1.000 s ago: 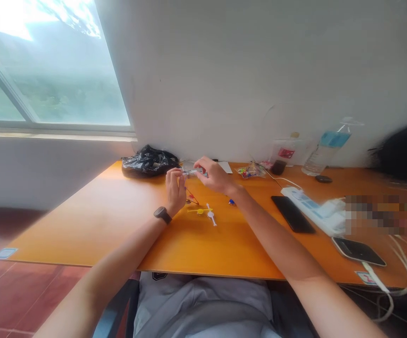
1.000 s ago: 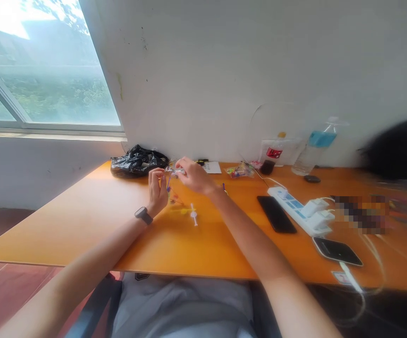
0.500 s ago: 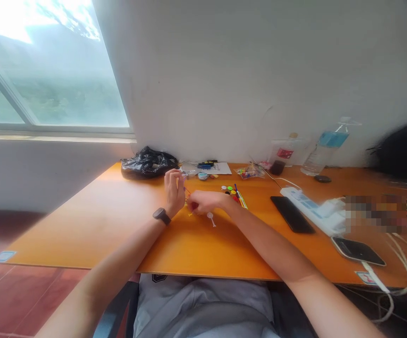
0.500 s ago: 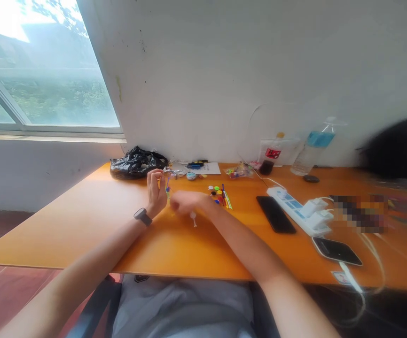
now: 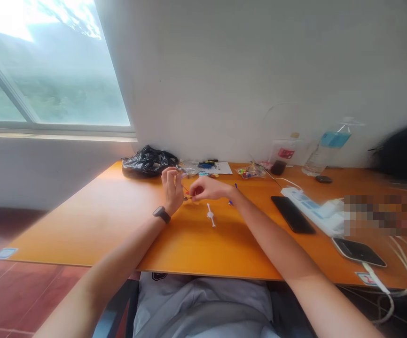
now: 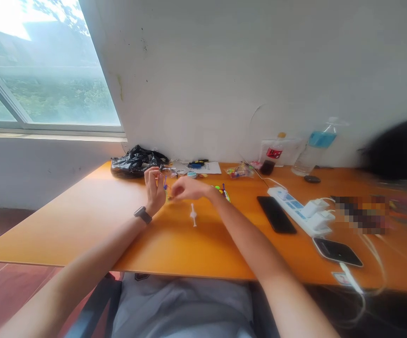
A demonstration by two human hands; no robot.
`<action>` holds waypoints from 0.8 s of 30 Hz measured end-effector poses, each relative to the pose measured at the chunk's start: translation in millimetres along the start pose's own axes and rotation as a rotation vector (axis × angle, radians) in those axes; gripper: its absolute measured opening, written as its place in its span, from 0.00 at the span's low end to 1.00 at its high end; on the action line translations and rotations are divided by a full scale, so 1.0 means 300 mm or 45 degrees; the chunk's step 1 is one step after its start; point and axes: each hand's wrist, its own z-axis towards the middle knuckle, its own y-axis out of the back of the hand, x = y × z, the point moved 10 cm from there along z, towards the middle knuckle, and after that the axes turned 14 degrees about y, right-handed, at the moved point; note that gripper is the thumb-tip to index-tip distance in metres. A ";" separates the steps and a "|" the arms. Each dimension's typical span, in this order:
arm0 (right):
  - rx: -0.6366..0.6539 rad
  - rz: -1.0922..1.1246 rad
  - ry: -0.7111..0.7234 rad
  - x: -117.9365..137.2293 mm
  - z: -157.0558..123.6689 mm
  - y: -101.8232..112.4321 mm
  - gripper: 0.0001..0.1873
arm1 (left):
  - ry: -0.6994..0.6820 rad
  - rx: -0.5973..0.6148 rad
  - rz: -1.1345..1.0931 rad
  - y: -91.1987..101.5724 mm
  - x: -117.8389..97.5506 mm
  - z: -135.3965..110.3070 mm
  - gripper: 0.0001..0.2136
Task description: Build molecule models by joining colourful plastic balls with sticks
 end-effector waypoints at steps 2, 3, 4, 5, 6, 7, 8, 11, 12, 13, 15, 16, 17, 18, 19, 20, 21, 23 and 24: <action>-0.186 0.158 0.059 0.033 0.006 0.087 0.11 | -0.011 0.008 0.009 -0.003 -0.009 -0.004 0.11; -0.355 0.205 0.080 0.043 0.002 0.148 0.14 | -0.024 0.022 0.018 -0.007 -0.018 -0.009 0.11; -0.526 0.237 0.088 0.047 -0.008 0.204 0.16 | -0.043 0.041 0.026 -0.013 -0.028 -0.016 0.11; -0.685 0.247 0.089 0.048 -0.023 0.251 0.18 | -0.065 0.062 0.033 -0.019 -0.039 -0.025 0.11; -0.801 0.247 0.084 0.046 -0.035 0.282 0.19 | -0.086 0.086 0.036 -0.026 -0.051 -0.035 0.10; -0.881 0.241 0.078 0.044 -0.044 0.299 0.20 | -0.105 0.109 0.037 -0.033 -0.062 -0.046 0.10; -0.938 0.230 0.074 0.041 -0.050 0.307 0.21 | -0.123 0.131 0.037 -0.040 -0.072 -0.057 0.10; -0.958 0.187 0.081 0.031 -0.046 0.288 0.21 | -0.165 0.169 0.035 -0.054 -0.098 -0.084 0.09; -0.909 0.167 0.086 0.028 -0.036 0.269 0.20 | -0.176 0.177 0.033 -0.056 -0.105 -0.090 0.09; -0.841 0.135 0.091 0.028 -0.024 0.249 0.19 | -0.186 0.185 0.030 -0.058 -0.110 -0.095 0.09; -0.711 0.035 0.092 0.033 -0.006 0.218 0.18 | -0.200 0.200 0.027 -0.062 -0.116 -0.099 0.08; -0.684 -0.023 0.085 0.036 -0.005 0.215 0.18 | -0.204 0.200 0.029 -0.061 -0.116 -0.099 0.08; -0.692 -0.076 0.073 0.041 -0.009 0.225 0.18 | -0.205 0.193 0.031 -0.060 -0.115 -0.098 0.07; -0.719 -0.121 0.060 0.046 -0.018 0.242 0.18 | -0.204 0.187 0.035 -0.058 -0.112 -0.095 0.07; -0.749 -0.158 0.048 0.052 -0.029 0.263 0.18 | -0.202 0.179 0.040 -0.057 -0.109 -0.093 0.07; -0.764 -0.191 0.037 0.059 -0.039 0.284 0.17 | -0.202 0.170 0.046 -0.055 -0.107 -0.090 0.07; -0.748 -0.226 0.025 0.063 -0.047 0.300 0.16 | -0.202 0.161 0.053 -0.054 -0.105 -0.088 0.07; -0.582 -0.277 -0.032 0.053 -0.052 0.303 0.16 | -0.199 0.146 0.068 -0.052 -0.100 -0.083 0.07; -0.417 -0.269 -0.094 0.030 -0.052 0.279 0.17 | -0.195 0.140 0.078 -0.051 -0.096 -0.080 0.08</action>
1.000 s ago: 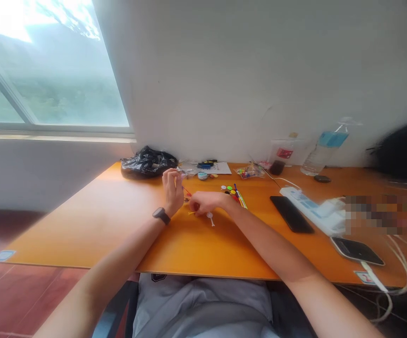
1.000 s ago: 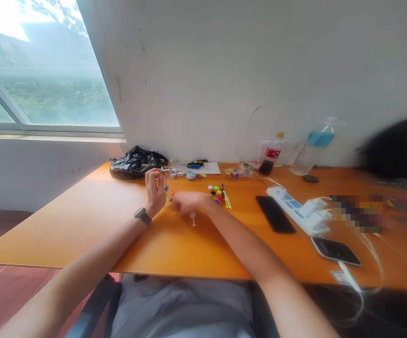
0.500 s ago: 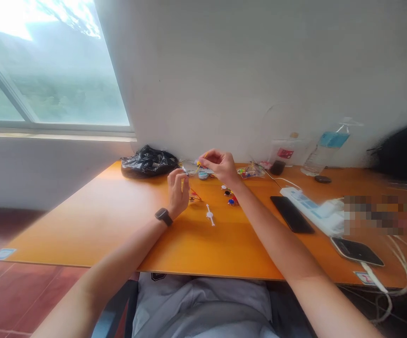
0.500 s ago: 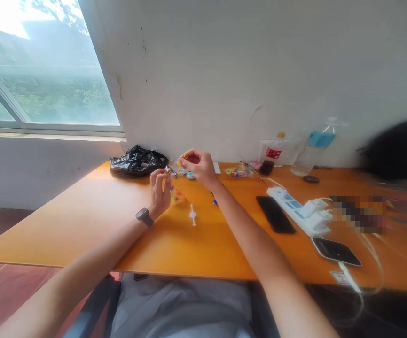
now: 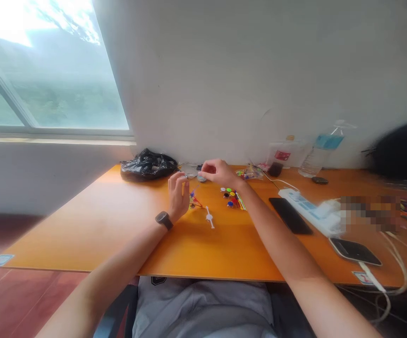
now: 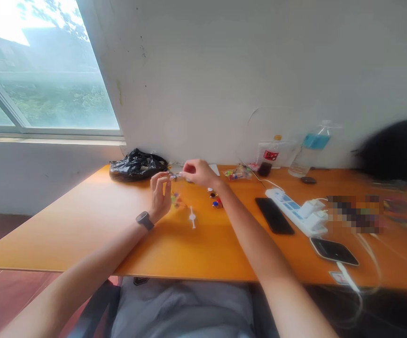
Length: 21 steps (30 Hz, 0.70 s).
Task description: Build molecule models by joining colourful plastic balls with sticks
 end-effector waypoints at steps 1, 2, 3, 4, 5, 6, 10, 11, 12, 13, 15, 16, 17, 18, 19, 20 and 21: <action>0.230 0.023 -0.080 -0.028 -0.021 -0.048 0.16 | 0.006 -0.003 0.010 0.001 0.004 0.001 0.08; 0.483 0.066 -0.186 -0.060 -0.059 -0.108 0.15 | 0.013 -0.001 0.018 0.000 0.008 0.002 0.08; 0.727 0.121 -0.302 -0.089 -0.113 -0.168 0.15 | 0.020 0.004 0.024 -0.001 0.012 0.003 0.09; 0.927 0.175 -0.422 -0.113 -0.171 -0.220 0.16 | 0.026 0.008 0.028 -0.002 0.015 0.003 0.09; 1.026 0.204 -0.495 -0.130 -0.210 -0.256 0.17 | 0.029 0.011 0.028 -0.003 0.018 0.003 0.09; 1.065 0.219 -0.530 -0.142 -0.231 -0.287 0.16 | 0.030 0.013 0.023 -0.003 0.019 0.003 0.08; 1.055 0.273 -0.473 -0.151 -0.236 -0.396 0.08 | 0.026 0.008 0.000 0.000 0.022 0.005 0.08; 1.054 0.291 -0.441 -0.146 -0.230 -0.413 0.07 | 0.025 0.007 -0.002 0.000 0.024 0.006 0.08; 1.054 0.310 -0.411 -0.140 -0.223 -0.421 0.06 | 0.026 0.006 -0.001 0.001 0.026 0.008 0.08; 1.046 0.335 -0.382 -0.132 -0.215 -0.420 0.06 | 0.027 0.006 0.001 0.001 0.028 0.009 0.08; 0.985 0.411 -0.319 -0.109 -0.189 -0.387 0.07 | 0.030 0.002 0.004 0.002 0.030 0.011 0.08; 0.924 0.456 -0.283 -0.095 -0.170 -0.354 0.09 | 0.031 -0.001 0.004 0.003 0.030 0.011 0.08; 0.846 0.503 -0.243 -0.079 -0.147 -0.312 0.12 | 0.032 -0.004 0.003 0.003 0.029 0.011 0.08; 0.756 0.528 -0.209 -0.066 -0.123 -0.263 0.14 | 0.030 -0.003 0.002 0.003 0.027 0.010 0.08; 0.654 0.537 -0.182 -0.055 -0.099 -0.209 0.16 | 0.026 -0.002 0.000 0.003 0.023 0.009 0.08; 0.536 0.552 -0.152 -0.042 -0.075 -0.152 0.17 | 0.020 0.001 -0.002 0.002 0.018 0.007 0.07; 0.310 0.574 -0.103 -0.030 -0.042 -0.071 0.18 | 0.013 0.006 -0.005 0.000 0.013 0.005 0.07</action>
